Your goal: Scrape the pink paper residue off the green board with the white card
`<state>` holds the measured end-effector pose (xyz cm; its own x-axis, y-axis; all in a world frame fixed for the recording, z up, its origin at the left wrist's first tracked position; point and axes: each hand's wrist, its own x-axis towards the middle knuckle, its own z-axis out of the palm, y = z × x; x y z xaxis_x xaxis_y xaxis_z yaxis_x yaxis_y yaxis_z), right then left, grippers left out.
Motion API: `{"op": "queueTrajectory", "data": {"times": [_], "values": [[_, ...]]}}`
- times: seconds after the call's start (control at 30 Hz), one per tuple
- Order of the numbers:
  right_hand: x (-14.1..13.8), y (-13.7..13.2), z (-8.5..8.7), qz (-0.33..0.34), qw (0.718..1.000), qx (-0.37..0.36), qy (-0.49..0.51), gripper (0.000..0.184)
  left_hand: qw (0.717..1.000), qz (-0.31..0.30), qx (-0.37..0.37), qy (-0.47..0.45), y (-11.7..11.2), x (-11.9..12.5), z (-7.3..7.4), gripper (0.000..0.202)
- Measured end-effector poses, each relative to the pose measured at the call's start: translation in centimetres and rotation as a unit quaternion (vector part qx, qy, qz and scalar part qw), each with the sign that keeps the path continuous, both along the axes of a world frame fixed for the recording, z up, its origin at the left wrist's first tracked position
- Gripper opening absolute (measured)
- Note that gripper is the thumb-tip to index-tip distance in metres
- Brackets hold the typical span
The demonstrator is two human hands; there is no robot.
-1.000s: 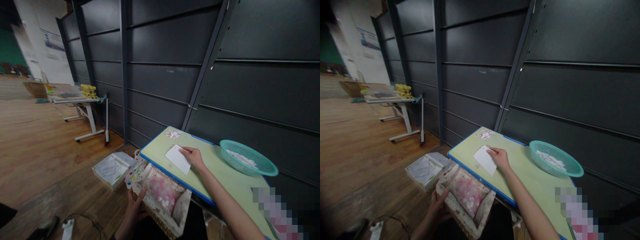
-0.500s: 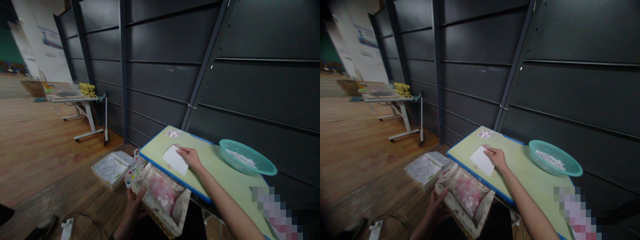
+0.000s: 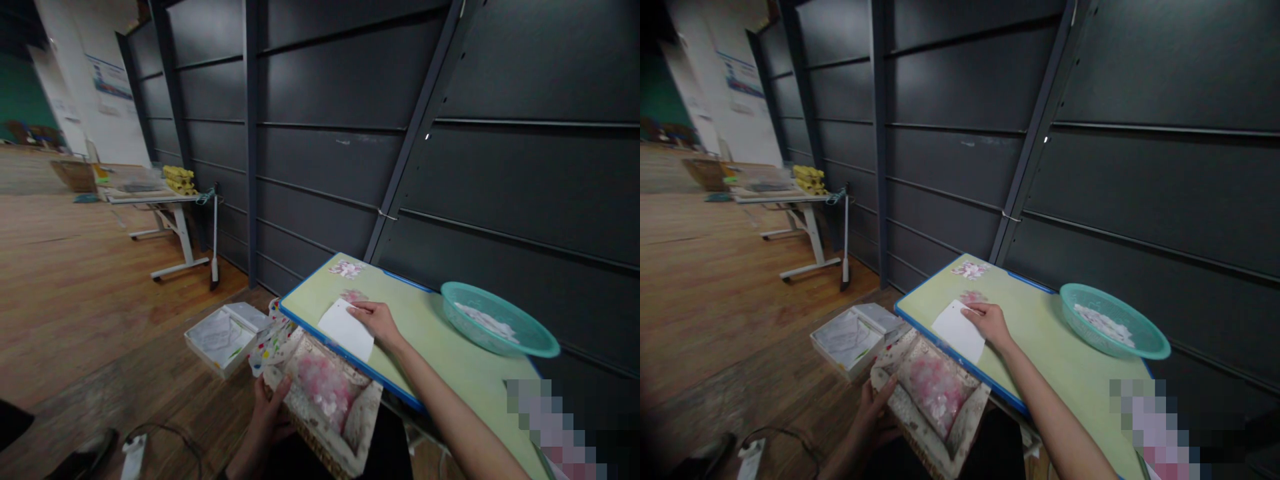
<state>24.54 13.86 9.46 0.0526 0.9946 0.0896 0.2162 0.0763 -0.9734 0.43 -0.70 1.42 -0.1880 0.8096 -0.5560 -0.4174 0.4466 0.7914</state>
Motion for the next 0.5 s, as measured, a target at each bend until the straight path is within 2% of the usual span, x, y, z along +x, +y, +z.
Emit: {"op": "queueTrajectory", "data": {"times": [0.13,0.23,0.37,0.43,0.5], "values": [[-0.2,-0.3,0.2,0.005,0.998,-0.008,0.054,0.051,1.0,-0.006,0.007,-0.005,-0.2,0.0,0.5,0.077],[-0.2,-0.4,0.2,-0.015,0.999,-0.001,0.048,0.05,1.0,-0.018,0.003,0.003,-0.3,0.0,0.9,0.071],[0.0,-0.3,0.4,0.003,0.998,-0.015,0.054,0.05,1.0,-0.024,-0.002,0.012,-0.3,0.1,0.9,0.068],[0.7,0.1,0.7,-0.03,0.996,0.003,0.081,0.051,1.0,-0.02,0.002,0.002,-0.3,0.1,0.7,0.072],[2.2,0.7,1.2,-0.101,0.989,0.048,0.091,0.053,1.0,-0.014,0.004,-0.007,-0.2,0.1,0.5,0.076]]}}
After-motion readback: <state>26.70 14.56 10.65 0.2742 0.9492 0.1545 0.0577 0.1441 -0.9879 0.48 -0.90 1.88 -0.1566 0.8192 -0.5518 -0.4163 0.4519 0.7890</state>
